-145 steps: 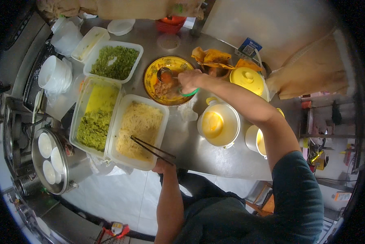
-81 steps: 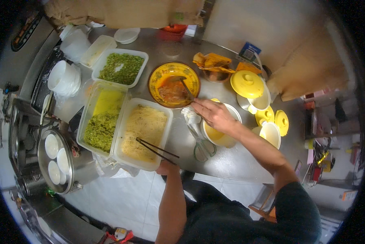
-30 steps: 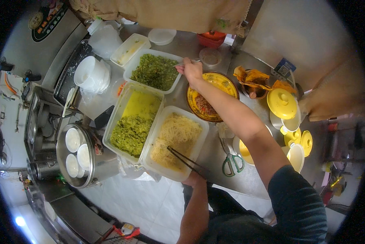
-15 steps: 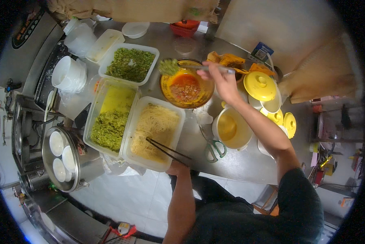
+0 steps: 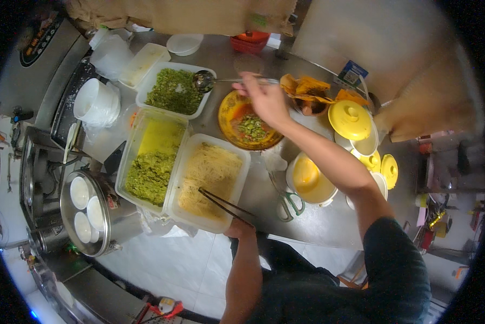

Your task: The person assembles rice bowls by scooping rice into disposable containers, then adding a meat mixture, shredded vegetables, and green beans using a ladle and chopsticks. The person places the finished bowls on a tray.

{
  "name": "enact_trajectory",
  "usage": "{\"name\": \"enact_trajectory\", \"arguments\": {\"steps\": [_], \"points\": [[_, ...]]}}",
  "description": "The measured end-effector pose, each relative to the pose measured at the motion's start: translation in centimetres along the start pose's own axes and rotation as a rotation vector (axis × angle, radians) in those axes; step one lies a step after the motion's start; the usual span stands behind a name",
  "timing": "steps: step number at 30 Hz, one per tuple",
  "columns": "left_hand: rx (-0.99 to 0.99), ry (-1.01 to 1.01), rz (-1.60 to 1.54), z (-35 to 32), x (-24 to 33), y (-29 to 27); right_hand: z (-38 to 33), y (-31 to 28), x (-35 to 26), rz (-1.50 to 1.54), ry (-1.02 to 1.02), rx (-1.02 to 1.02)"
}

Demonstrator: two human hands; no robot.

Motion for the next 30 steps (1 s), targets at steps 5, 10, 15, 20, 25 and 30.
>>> {"name": "enact_trajectory", "arguments": {"steps": [5, 10, 15, 20, 25, 30], "points": [[-0.047, 0.067, -0.046, 2.8, -1.5, 0.3, 6.3, 9.8, 6.4, -0.354, -0.072, -0.301], [0.069, 0.268, 0.263, 2.2, -0.7, 0.0, 8.0, 13.3, 8.2, -0.502, -0.353, -0.42], [0.048, 0.155, 0.133, -0.1, 1.3, 0.4, 8.9, 12.5, 11.6, -0.117, 0.227, -0.114], [0.076, 0.158, 0.288, -0.5, 2.4, 0.2, 8.4, 11.0, 12.1, 0.271, 0.391, 0.266], [0.034, 0.154, 0.194, -0.2, 1.3, 0.3, 8.0, 9.5, 11.4, 0.415, 0.437, 0.281], [-0.039, 0.167, 0.117, 2.7, -1.7, 0.3, 6.9, 7.2, 9.1, 0.55, 0.466, 0.332]]}}
Point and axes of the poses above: each hand's wrist, its own z-axis towards the middle knuckle, its own y-axis out of the palm, x = y × z, the point moved 5 cm from there along z, towards the middle knuckle, and after that the axes turned 3 degrees about z, right-handed, at the moved point
